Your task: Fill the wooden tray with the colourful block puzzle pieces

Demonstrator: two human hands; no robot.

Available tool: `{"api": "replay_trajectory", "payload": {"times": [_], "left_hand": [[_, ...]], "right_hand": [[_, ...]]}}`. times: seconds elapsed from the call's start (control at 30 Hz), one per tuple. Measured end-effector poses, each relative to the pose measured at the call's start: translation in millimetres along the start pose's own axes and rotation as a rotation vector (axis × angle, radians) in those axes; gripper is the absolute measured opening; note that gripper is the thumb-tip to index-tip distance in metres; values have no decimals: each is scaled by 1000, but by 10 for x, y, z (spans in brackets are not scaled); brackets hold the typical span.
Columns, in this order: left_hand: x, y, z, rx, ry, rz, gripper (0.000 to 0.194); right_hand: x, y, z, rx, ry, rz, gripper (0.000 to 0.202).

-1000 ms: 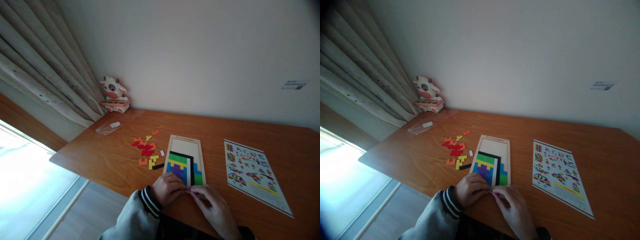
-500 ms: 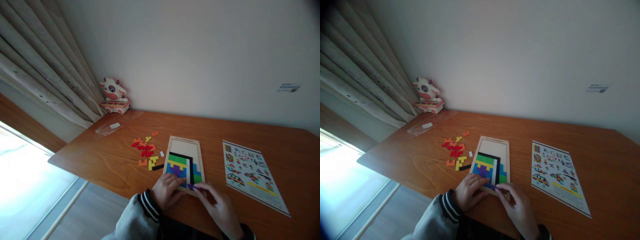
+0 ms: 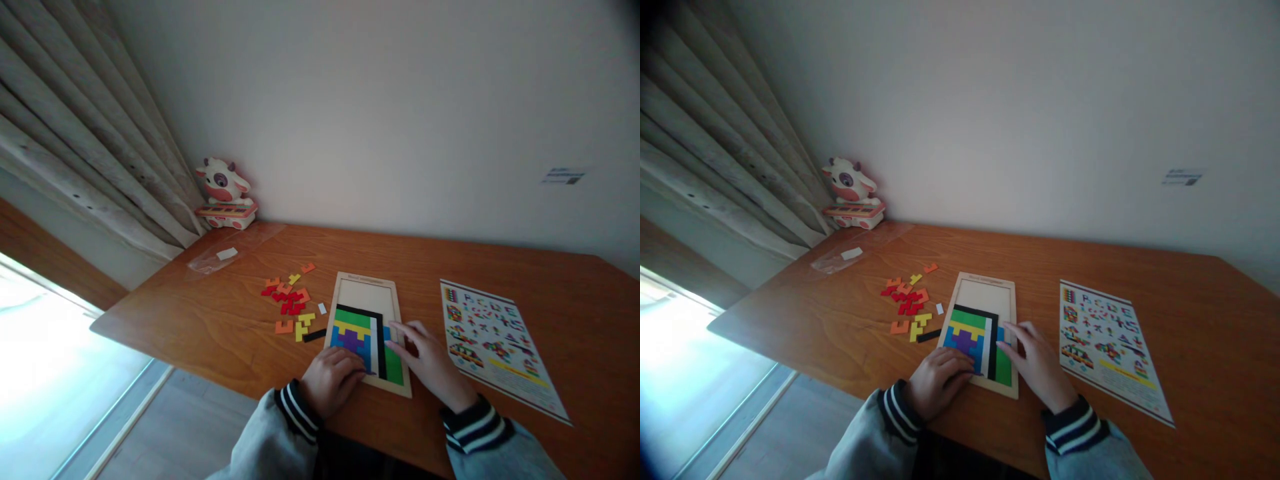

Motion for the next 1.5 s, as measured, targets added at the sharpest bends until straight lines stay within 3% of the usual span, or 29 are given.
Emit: {"api": "replay_trajectory", "payload": {"times": [0.17,0.53,0.67,0.83,1.0,1.2,1.33,1.5], "left_hand": [[-14,-29,29,-10,-13,-14,15],[15,-4,-6,-25,-27,-42,15],[18,13,-13,-11,-24,-37,15],[25,66,-89,-9,52,23,13],[-6,112,-126,-17,80,110,13],[-49,125,-108,13,79,134,13],[-112,4,-294,90,151,84,13],[-308,-436,-816,175,286,-195,18]], "right_hand": [[113,141,78,17,-66,12,39],[149,287,95,306,-170,191,36],[127,288,24,435,-91,251,38],[-63,-12,-6,491,51,247,37],[-312,-497,180,458,-94,57,21],[-386,-597,247,446,-81,-35,14],[-385,-666,155,366,32,-101,16],[-459,-912,246,256,29,-206,9]]}}
Point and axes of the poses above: each hand's wrist, its own x-axis towards the middle knuckle, its own z-axis out of the palm, y = z × x, the point moved 5 cm from there along x, towards the middle knuckle, and after that the axes turned 1 degree about -x, right-handed, at the moved point
